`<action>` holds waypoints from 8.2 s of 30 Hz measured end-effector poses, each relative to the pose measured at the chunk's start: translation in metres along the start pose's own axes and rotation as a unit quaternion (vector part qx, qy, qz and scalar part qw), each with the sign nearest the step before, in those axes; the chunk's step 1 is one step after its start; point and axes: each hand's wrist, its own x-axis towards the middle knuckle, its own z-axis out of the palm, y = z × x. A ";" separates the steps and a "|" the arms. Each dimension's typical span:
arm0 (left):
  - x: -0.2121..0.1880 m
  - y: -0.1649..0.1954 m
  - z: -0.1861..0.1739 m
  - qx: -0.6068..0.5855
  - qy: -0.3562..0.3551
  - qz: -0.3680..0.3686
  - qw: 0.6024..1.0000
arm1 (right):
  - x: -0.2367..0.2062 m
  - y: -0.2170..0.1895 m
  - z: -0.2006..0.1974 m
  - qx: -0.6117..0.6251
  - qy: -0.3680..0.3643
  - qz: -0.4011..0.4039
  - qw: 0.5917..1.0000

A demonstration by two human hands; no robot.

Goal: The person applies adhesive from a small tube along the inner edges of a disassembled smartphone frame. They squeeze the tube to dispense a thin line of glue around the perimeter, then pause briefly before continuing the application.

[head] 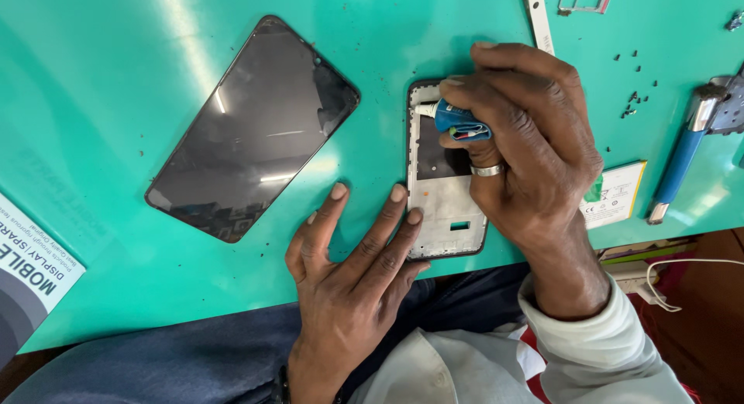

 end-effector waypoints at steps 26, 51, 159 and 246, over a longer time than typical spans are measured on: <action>-0.007 -0.003 0.018 -0.004 0.001 -0.004 1.000 | -0.013 0.007 0.003 0.017 -0.004 -0.014 1.000; -0.008 0.000 0.025 0.003 -0.005 -0.006 1.000 | -0.012 0.012 0.001 0.017 -0.013 -0.041 0.999; -0.013 0.001 0.045 0.005 -0.009 -0.008 1.000 | -0.034 0.041 0.000 0.101 -0.049 -0.065 0.992; 0.017 -0.010 0.032 0.123 0.143 -0.092 0.978 | -0.036 0.021 0.018 0.156 -0.044 -0.095 0.982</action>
